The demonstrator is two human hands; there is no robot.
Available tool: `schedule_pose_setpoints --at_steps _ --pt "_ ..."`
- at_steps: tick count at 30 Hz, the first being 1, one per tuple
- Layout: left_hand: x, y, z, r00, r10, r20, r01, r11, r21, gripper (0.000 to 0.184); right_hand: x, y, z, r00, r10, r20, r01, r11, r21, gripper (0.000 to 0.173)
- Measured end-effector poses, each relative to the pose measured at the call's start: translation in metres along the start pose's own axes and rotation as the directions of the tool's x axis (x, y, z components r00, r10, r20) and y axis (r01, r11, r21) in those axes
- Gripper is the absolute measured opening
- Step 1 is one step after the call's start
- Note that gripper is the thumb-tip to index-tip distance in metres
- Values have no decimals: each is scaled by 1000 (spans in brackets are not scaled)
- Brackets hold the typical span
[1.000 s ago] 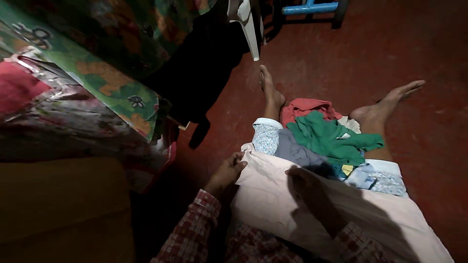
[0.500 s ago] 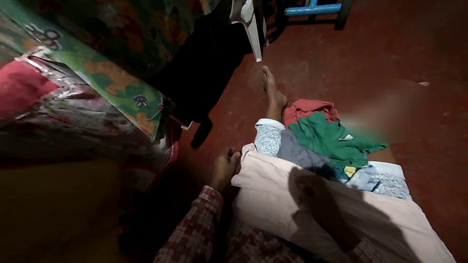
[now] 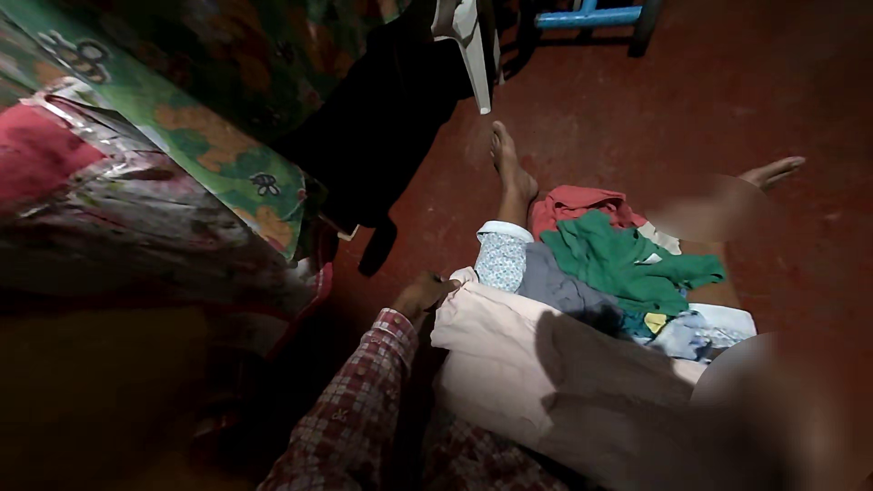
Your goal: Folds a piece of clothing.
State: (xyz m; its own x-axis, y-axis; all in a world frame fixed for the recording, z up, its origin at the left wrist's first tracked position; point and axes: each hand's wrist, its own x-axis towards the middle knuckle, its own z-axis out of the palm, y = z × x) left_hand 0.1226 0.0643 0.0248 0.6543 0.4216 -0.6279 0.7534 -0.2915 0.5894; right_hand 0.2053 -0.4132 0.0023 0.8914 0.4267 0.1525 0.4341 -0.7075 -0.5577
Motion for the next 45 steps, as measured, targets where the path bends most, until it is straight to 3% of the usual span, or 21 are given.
schedule_pose_setpoints --at_steps 3,5,8,12,15,17,24,30,34,37,38,39,40,42,43,45 --pt "-9 3 -5 999 -41 -3 41 995 89 37 -5 21 -10 986 161 54 -156 984 -85 33" --pt "-21 8 -6 998 -15 -54 16 1000 24 41 -8 32 -9 978 193 77 -183 976 -115 37" --pt "-33 0 -4 954 145 -262 -194 966 -171 39 -11 42 -4 973 205 104 -195 976 -96 41" --pt "-23 -33 6 801 371 -470 -563 733 -382 25 -14 53 3 972 216 93 -213 976 -40 42" --pt "-21 -38 15 781 376 -498 -620 559 -551 23 -15 55 3 970 223 96 -221 975 -32 41" --pt "-20 -39 16 762 430 -485 -648 506 -569 26 -17 56 3 973 216 82 -214 976 -28 41" --pt "-12 -37 -7 713 607 -351 -701 603 -381 24 -18 48 2 945 315 85 -317 948 18 41" --pt "-20 -28 -22 807 509 -299 -581 775 -247 12 -12 61 -5 905 416 94 -425 867 260 36" --pt "-22 -27 -23 867 407 -287 -484 827 -286 19 -12 90 -6 969 237 67 -246 905 348 26" --pt "-28 -23 -15 847 420 -325 -508 820 -264 22 -13 100 -9 985 159 73 -175 891 419 17" --pt "-42 -8 -13 866 368 -338 -454 863 -224 21 -13 100 -11 984 159 77 -177 880 440 16" --pt "-65 23 -14 941 167 -295 -236 948 -215 17 -13 96 -13 981 184 67 -194 870 453 16" --pt "-72 39 -16 958 29 -285 -98 967 -234 14 -14 90 -17 971 234 54 -233 862 451 16" --pt "-37 -8 -18 856 306 -416 -431 867 -250 14 -11 77 -26 941 337 24 -319 862 394 15" --pt "-25 -21 -20 814 383 -436 -523 810 -265 12 -10 74 -31 935 354 16 -336 871 360 17" --pt "-17 -25 -22 797 377 -471 -546 784 -297 14 -5 72 -34 929 368 -27 -345 891 294 20"
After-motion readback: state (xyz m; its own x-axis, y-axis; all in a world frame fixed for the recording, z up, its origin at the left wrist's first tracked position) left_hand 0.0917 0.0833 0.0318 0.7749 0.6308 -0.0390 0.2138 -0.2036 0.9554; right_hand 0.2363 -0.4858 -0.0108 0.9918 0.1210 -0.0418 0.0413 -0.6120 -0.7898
